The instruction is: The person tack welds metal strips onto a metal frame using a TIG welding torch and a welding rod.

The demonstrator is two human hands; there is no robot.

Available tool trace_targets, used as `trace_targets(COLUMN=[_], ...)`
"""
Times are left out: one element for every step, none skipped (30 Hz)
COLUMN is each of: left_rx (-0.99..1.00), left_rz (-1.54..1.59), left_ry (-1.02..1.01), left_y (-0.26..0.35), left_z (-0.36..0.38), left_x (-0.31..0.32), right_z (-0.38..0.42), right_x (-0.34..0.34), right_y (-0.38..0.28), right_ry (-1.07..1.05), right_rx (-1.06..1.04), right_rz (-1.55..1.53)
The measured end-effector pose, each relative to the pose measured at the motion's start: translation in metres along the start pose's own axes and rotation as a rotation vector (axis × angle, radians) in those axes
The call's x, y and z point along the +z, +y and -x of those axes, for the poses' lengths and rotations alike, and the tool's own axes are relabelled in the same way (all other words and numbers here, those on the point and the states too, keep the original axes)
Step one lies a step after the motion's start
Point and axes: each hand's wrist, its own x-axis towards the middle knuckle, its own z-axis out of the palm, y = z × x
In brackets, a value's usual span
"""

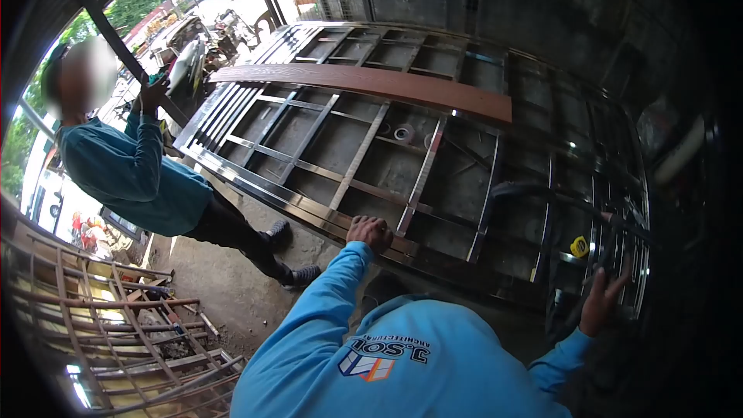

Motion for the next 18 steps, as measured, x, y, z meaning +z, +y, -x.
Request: trace_targets(left_rx=[-0.019, -0.033, -0.036, -0.062, -0.096, -0.113, -0.163, -0.174, -0.193, -0.186, -0.183, -0.181, -0.185, -0.187, -0.188, -0.169, -0.147, -0.126], left_rz=[-0.006, -0.003, 0.001, -0.014, 0.001, -0.015, -0.028, -0.053, -0.078, -0.089, -0.099, -0.111, -0.128, -0.147, -0.166, -0.163, -0.142, -0.121], left_ry=[-0.030, -0.029, -0.017, -0.015, -0.003, -0.022, -0.053, -0.101, -0.144, -0.183, -0.215, -0.239, -0.258, -0.275, -0.294, -0.278, -0.304, -0.328], left_y=[0.007, 0.002, 0.002, 0.010, 0.010, 0.010, 0.007, 0.008, 0.012, 0.018, 0.024, 0.027, 0.028, 0.030, 0.030, 0.026, 0.023, 0.024], left_z=[-0.001, -0.004, -0.006, -0.007, -0.009, -0.012, -0.017, -0.020, -0.021, -0.021, -0.022, -0.024, -0.027, -0.030, -0.033, -0.036, -0.038, -0.039], left_x=[-0.009, 0.000, 0.001, -0.006, -0.004, -0.003, 0.004, 0.003, 0.000, -0.006, -0.015, -0.020, -0.020, -0.020, -0.020, -0.016, -0.012, -0.013], right_z=[0.004, 0.008, 0.013, 0.017, 0.023, 0.029, 0.033, 0.037, 0.042, 0.048, 0.054, 0.059, 0.065, 0.071, 0.078, 0.081, 0.084, 0.087], right_x=[0.001, 0.002, 0.006, 0.009, 0.013, 0.013, 0.013, 0.017, 0.022, 0.027, 0.027, 0.028, 0.032, 0.035, 0.040, 0.046, 0.050, 0.060], right_y=[0.000, 0.000, 0.000, 0.000, -0.001, 0.005, 0.012, 0.020, 0.028, 0.036, 0.040, 0.042, 0.048, 0.071, 0.093, 0.095, 0.096, 0.086], right_ry=[-0.019, -0.038, -0.031, -0.023, -0.006, -0.026, -0.053, -0.035, -0.025, -0.008, -0.041, -0.072, -0.101, -0.091, -0.075, -0.076, -0.076, -0.052], right_rx=[0.018, 0.037, 0.055, 0.073, 0.108, 0.140, 0.164, 0.139, 0.109, 0.090, 0.165, 0.235, 0.305, 0.225, 0.146, 0.110, 0.074, 0.088], right_rz=[-0.023, -0.045, -0.059, -0.073, -0.083, -0.043, -0.006, 0.007, 0.015, 0.027, 0.054, 0.076, 0.093, 0.159, 0.227, 0.287, 0.348, 0.418])
